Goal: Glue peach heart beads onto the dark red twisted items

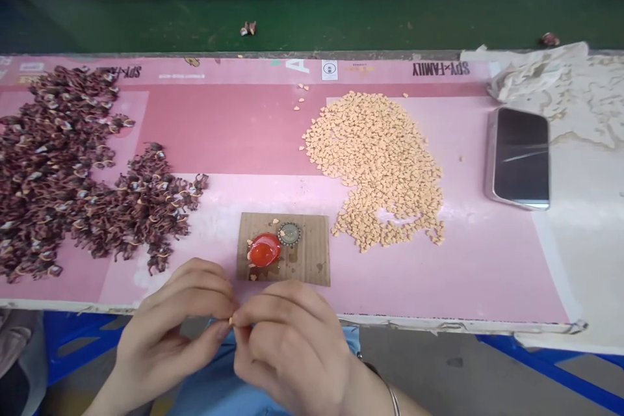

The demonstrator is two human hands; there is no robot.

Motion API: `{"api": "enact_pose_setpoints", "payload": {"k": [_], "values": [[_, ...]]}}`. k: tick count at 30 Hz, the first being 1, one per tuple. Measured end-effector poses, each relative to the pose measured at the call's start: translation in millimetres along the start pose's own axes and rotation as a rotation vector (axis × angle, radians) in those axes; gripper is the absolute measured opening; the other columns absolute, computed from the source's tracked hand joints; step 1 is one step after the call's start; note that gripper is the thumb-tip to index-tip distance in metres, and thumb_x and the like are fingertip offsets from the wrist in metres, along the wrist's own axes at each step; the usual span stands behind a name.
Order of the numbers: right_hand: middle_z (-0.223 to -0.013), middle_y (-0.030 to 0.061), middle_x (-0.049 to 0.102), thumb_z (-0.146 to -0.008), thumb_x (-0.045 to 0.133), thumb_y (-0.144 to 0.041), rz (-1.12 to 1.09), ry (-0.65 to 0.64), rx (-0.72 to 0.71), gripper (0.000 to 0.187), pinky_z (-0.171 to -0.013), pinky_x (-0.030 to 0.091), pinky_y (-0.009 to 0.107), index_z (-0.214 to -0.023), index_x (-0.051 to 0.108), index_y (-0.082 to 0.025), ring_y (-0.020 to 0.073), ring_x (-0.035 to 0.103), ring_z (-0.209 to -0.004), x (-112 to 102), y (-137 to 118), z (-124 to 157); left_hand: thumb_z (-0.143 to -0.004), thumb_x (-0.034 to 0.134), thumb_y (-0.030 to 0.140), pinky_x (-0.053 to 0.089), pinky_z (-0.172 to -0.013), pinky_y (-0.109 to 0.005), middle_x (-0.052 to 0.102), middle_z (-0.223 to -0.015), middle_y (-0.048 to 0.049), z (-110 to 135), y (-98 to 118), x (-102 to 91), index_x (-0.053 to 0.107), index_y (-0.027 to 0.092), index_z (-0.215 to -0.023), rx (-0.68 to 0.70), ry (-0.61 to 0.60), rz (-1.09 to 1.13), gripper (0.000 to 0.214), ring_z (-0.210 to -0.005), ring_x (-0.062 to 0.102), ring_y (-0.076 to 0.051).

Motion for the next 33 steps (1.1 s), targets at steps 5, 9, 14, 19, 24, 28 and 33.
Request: {"api": "enact_pose_setpoints", "payload": {"k": [5, 9, 14, 19, 24, 28, 33], "values": [[-0.078, -0.0027, 0.078, -0.091, 0.061, 0.000, -0.173, 0.023, 0.092, 0.030, -0.068, 0.066, 0.023, -0.094, 0.049, -0.027, 0.0118, 0.075, -0.066, 2.9, -1.4, -3.1, -0.097, 0.065, 0.006, 0.062, -0.078, -0.027, 0.078, -0.082, 0.0002, 12.7, 1.3, 1.1, 0.065, 0.022, -0.099, 0.044, 0.017, -0.137, 0.016, -0.076, 0.070, -0.016], [-0.076, -0.0028, 0.074, -0.095, 0.061, -0.005, -0.189, 0.013, 0.175, 0.027, -0.064, 0.064, 0.022, -0.094, 0.046, -0.027, 0.0117, 0.074, -0.066, 4.7, 0.6, -2.4, -0.103, 0.062, 0.012, 0.061, -0.081, -0.028, 0.078, -0.084, -0.0007, 14.1, 1.3, -0.1, 0.066, 0.022, -0.103, 0.065, -0.046, -0.236, 0.011, -0.082, 0.070, -0.017], [-0.080, -0.0029, 0.075, -0.094, 0.062, -0.005, -0.058, 0.078, 0.146, 0.028, -0.066, 0.065, 0.023, -0.093, 0.045, -0.027, 0.0122, 0.076, -0.069, -1.4, 11.4, -5.3, -0.111, 0.051, 0.024, 0.056, -0.098, -0.039, 0.079, -0.106, -0.0075, -0.9, -23.9, -18.7, 0.065, 0.021, -0.119, 0.027, -0.052, -0.563, 0.016, -0.100, 0.070, -0.024], [-0.080, -0.0042, 0.076, -0.096, 0.063, -0.005, 0.236, 0.056, 0.128, 0.030, -0.061, 0.062, 0.024, -0.091, 0.046, -0.029, 0.0147, 0.077, -0.070, -8.1, 21.4, -11.8, -0.107, 0.052, 0.021, 0.048, -0.111, -0.061, 0.073, -0.132, -0.0202, -23.4, -66.5, -37.8, 0.067, 0.014, -0.132, -0.043, -0.056, -0.931, 0.030, -0.126, 0.064, -0.042], [-0.080, -0.0042, 0.077, -0.100, 0.059, -0.010, 0.341, -0.055, 0.123, 0.028, -0.057, 0.059, 0.026, -0.088, 0.043, -0.030, 0.0147, 0.076, -0.070, -9.8, 20.0, -15.8, -0.102, 0.047, 0.011, 0.050, -0.115, -0.056, 0.075, -0.120, -0.0109, -32.2, -84.3, -40.0, 0.070, 0.026, -0.121, -0.065, -0.087, -0.827, 0.034, -0.113, 0.068, -0.034], [-0.082, -0.0043, 0.077, -0.103, 0.059, -0.011, 0.398, -0.073, 0.123, 0.028, -0.061, 0.059, 0.026, -0.090, 0.043, -0.030, 0.0146, 0.076, -0.072, -10.7, 18.5, -17.0, -0.101, 0.049, 0.012, 0.050, -0.120, -0.049, 0.071, -0.105, -0.0078, -35.1, -87.3, -38.8, 0.071, 0.025, -0.112, -0.040, -0.080, -0.760, 0.028, -0.106, 0.069, -0.029], [-0.083, -0.0043, 0.076, -0.103, 0.058, -0.010, 0.400, -0.088, 0.091, 0.028, -0.063, 0.059, 0.027, -0.090, 0.043, -0.030, 0.0148, 0.075, -0.070, -9.8, 18.1, -21.2, -0.105, 0.044, 0.016, 0.055, -0.110, -0.046, 0.067, -0.098, -0.0061, -37.5, -84.5, -32.2, 0.072, 0.021, -0.103, 0.011, -0.064, -0.820, 0.028, -0.100, 0.066, -0.025]]}}
Point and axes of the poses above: each hand's wrist, its own z-axis away from the middle knuckle, its own x-axis out of the palm, y = z × x, the point moved 3 cm from there along -z, towards the middle knuckle
